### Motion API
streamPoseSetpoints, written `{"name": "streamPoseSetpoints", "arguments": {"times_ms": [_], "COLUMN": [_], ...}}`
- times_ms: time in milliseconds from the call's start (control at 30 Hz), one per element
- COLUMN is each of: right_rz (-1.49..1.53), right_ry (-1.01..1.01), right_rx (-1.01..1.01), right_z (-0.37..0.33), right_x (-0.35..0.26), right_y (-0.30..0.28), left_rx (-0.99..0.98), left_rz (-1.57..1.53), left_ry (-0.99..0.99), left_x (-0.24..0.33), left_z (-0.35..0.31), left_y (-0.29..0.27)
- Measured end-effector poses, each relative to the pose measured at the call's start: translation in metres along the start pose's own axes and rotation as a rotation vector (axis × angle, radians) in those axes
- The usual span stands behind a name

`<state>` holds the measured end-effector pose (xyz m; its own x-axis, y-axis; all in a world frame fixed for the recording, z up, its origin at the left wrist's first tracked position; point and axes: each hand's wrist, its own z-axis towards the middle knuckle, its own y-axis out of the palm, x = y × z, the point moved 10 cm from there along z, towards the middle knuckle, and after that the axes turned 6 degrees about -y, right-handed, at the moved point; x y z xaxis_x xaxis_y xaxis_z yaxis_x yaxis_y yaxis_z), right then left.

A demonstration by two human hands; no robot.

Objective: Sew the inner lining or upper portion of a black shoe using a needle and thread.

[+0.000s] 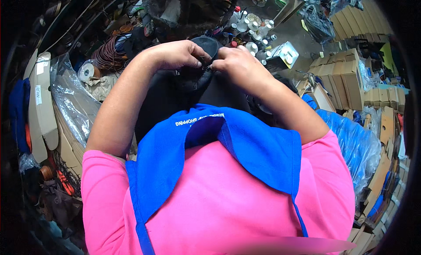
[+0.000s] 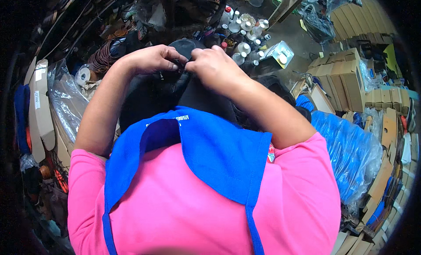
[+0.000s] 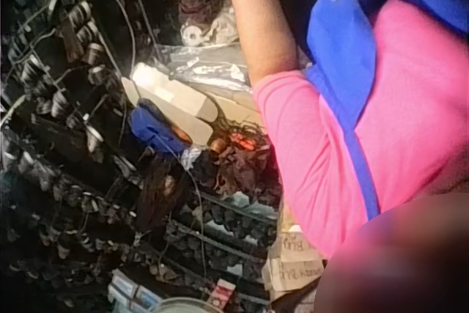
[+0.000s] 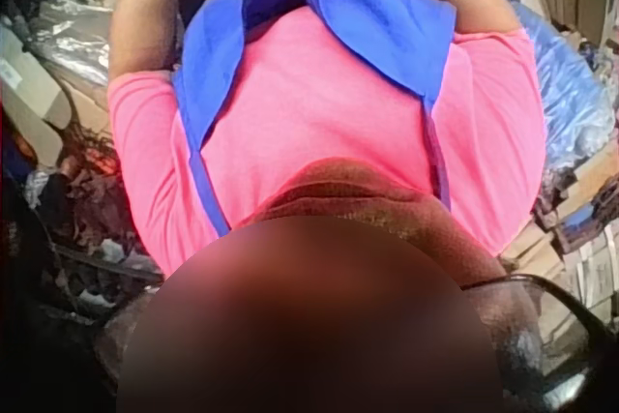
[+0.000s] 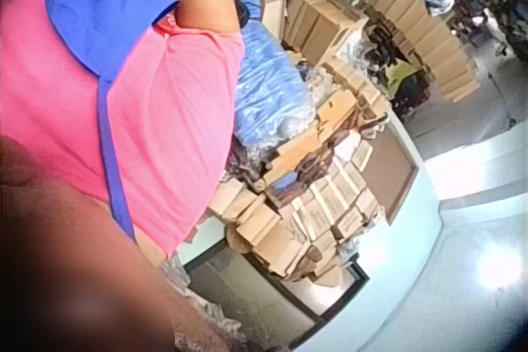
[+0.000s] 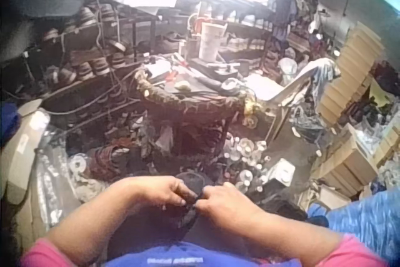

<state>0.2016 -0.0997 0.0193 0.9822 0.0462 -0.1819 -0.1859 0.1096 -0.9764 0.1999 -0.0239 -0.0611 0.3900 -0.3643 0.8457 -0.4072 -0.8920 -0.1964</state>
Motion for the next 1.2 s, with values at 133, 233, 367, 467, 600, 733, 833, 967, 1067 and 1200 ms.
{"name": "streamPoseSetpoints", "arguments": {"times_ms": [133, 233, 367, 467, 600, 733, 833, 967, 1067, 1200], "right_rz": [-0.041, 0.127, 0.628, 1.072, 0.762, 0.540, 0.501, 1.857, 2.394, 2.277], "right_ry": [0.031, 0.083, 0.349, 0.576, 0.376, 0.119, 0.538, 0.680, 0.652, 0.623], "right_rx": [-0.209, -0.223, -0.188, -0.091, -0.069, 0.028, 0.291, 0.874, 0.775, 0.668], "right_z": [0.019, 0.027, 0.009, -0.018, -0.028, -0.022, -0.029, -0.032, -0.025, -0.034], "right_x": [0.001, 0.013, 0.048, 0.067, 0.068, 0.061, 0.111, 0.121, 0.090, 0.076], "right_y": [0.014, 0.023, 0.041, 0.057, 0.052, 0.044, 0.041, 0.074, 0.087, 0.082], "left_rx": [0.062, 0.560, 0.928, 0.826, 0.588, 0.769, 0.883, 0.657, 0.279, 0.395], "left_rz": [0.192, 0.463, 0.518, 0.466, 0.230, 0.432, 0.151, -1.051, -1.554, -1.547], "left_ry": [0.013, 0.285, 0.263, 0.207, -0.024, -0.309, -0.188, 0.449, 0.797, 0.588], "left_x": [0.003, 0.034, 0.030, 0.008, -0.048, -0.073, -0.061, -0.039, -0.020, -0.042], "left_z": [0.006, -0.016, -0.059, -0.086, -0.124, -0.168, -0.172, -0.132, -0.105, -0.092], "left_y": [-0.006, -0.034, -0.033, -0.012, -0.013, -0.067, -0.090, -0.077, -0.071, -0.078]}}
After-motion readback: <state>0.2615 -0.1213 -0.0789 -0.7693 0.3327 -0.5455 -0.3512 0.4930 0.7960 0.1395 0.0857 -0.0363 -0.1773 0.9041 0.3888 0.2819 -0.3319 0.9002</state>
